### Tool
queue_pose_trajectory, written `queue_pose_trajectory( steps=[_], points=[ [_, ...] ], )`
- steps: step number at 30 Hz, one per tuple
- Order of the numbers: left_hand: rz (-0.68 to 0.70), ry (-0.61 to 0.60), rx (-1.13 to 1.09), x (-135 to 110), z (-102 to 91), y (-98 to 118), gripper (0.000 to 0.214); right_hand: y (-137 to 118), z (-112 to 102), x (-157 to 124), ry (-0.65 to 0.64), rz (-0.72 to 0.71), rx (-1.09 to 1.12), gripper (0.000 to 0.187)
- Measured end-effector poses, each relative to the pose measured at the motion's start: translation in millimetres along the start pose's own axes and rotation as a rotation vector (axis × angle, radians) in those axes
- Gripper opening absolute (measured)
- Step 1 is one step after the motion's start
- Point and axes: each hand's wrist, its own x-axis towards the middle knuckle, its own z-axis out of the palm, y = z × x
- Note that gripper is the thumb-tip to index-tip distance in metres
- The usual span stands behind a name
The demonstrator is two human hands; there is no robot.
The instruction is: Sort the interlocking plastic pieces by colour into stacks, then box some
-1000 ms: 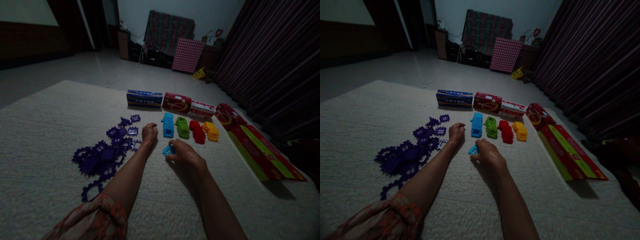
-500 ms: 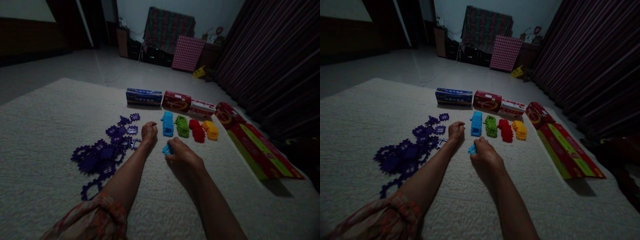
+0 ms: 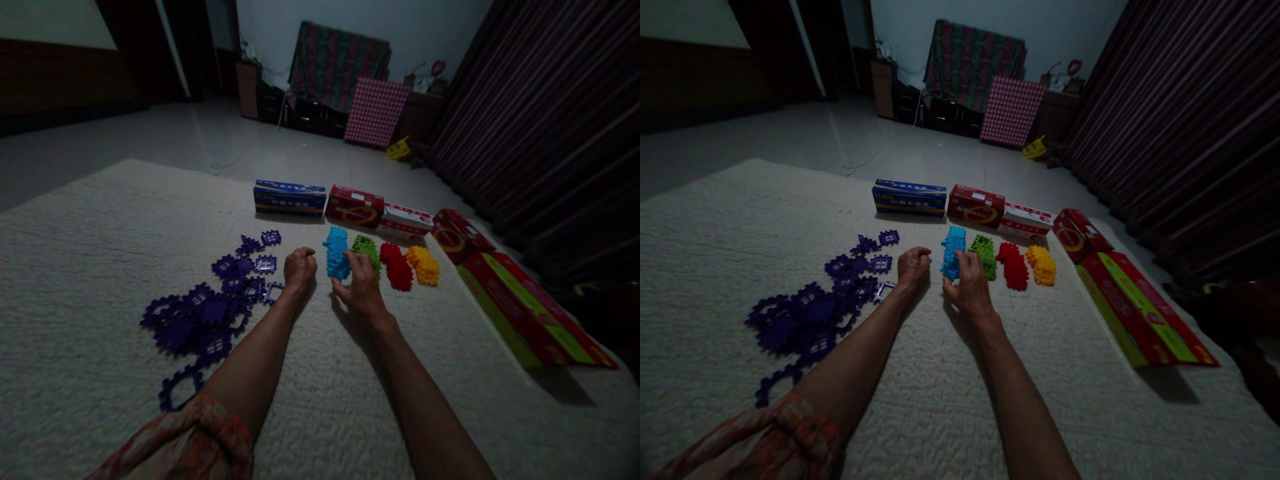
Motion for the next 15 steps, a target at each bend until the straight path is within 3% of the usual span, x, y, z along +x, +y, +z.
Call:
queue_pose_trajectory(
  steps=[5,10,15],
  points=[
    [-0.015,-0.002,-0.002,-0.2,-1.0,1.5,0.039,1.6,12.0,-10.3,0.116,0.088,0.009,0.058],
    [-0.004,0.003,-0.007,-1.2,-1.4,1.8,0.038,0.4,14.3,-19.8,0.113,0.230,0.011,0.053],
    [0.000,-0.001,-0.021,-1.3,-0.3,0.6,0.039,-2.3,19.4,-10.9,0.157,0.284,0.017,0.048]
  ],
)
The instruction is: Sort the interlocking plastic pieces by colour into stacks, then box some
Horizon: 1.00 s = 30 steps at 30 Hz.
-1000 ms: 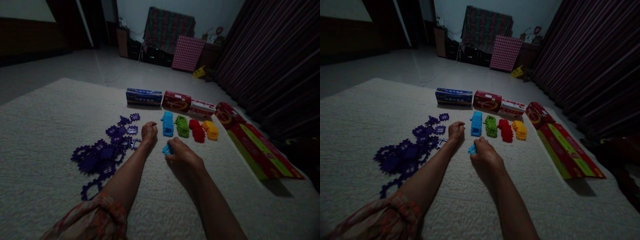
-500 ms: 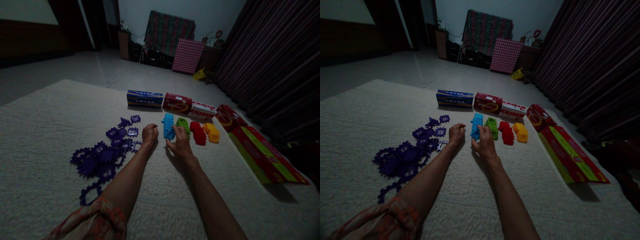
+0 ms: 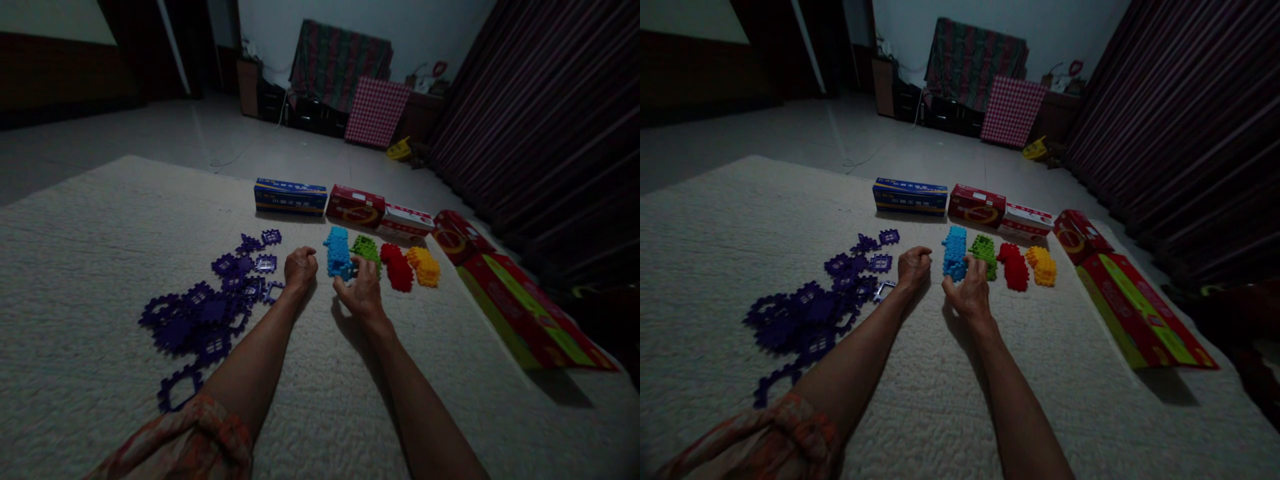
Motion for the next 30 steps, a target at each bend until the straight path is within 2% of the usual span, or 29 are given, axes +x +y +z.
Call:
queue_pose_trajectory(
  steps=[8,16,23,26,30],
  points=[
    [-0.006,-0.007,0.005,0.1,-0.5,0.5,0.038,-9.1,18.3,6.7,0.060,0.100,-0.070,0.046],
    [-0.005,-0.015,-0.011,-0.8,-2.1,1.7,0.038,-17.0,26.4,6.7,0.154,0.188,-0.108,0.043],
    [-0.024,-0.022,-0.022,-0.4,-2.6,2.7,0.039,-25.2,27.2,5.9,0.135,0.241,-0.128,0.046],
    [-0.027,-0.028,-0.023,-0.5,-1.7,2.8,0.039,-26.2,25.1,4.9,0.141,0.225,-0.132,0.049],
    [-0.013,-0.042,-0.011,0.0,0.5,2.6,0.039,-23.9,20.4,-1.3,0.160,0.150,-0.090,0.044]
  ],
)
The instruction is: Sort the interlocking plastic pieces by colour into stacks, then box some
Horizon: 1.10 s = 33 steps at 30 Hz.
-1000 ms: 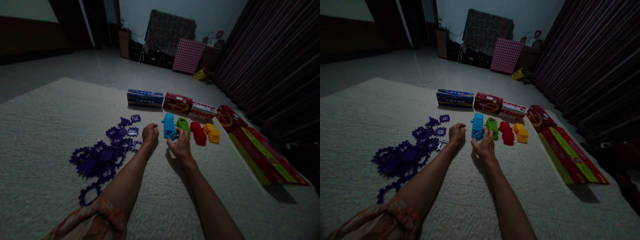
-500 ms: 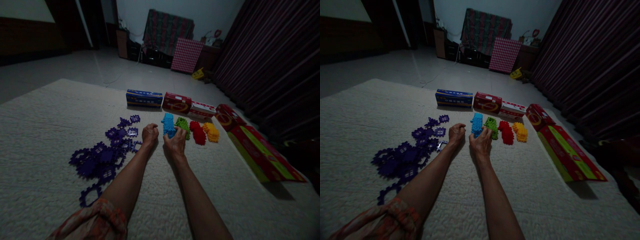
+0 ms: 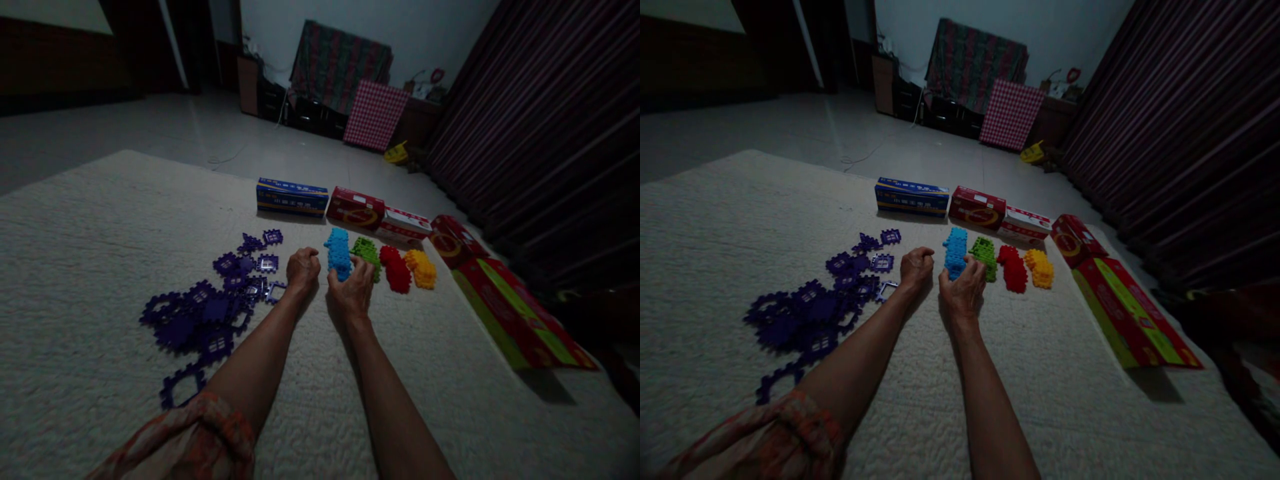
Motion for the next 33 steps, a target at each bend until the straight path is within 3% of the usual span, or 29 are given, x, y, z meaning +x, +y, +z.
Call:
queue_pose_trajectory(
  steps=[4,9,16,21,25,33],
  points=[
    [-0.008,-0.024,0.020,0.2,-0.2,1.7,0.039,4.0,-8.8,-17.9,-0.016,-0.041,0.055,0.036],
    [-0.027,-0.023,0.006,-7.2,-4.4,7.2,0.039,2.5,-15.1,-48.9,-0.124,-0.060,0.109,0.030],
    [-0.184,-0.095,-0.237,-4.2,-22.6,15.1,0.033,-10.8,0.6,-64.8,-0.190,-0.135,0.160,0.031],
    [-0.217,-0.063,-0.410,9.7,-58.0,8.8,0.040,-34.0,9.8,-72.0,-0.291,-0.133,0.185,0.030],
    [-0.230,0.011,-0.454,13.2,-95.3,-10.2,0.043,-53.5,8.9,-84.4,-0.347,-0.191,0.199,0.031],
    [-0.219,0.213,-0.537,-18.2,-162.2,-57.3,0.042,-77.2,8.0,-107.0,-0.292,-0.201,0.307,0.040]
  ],
)
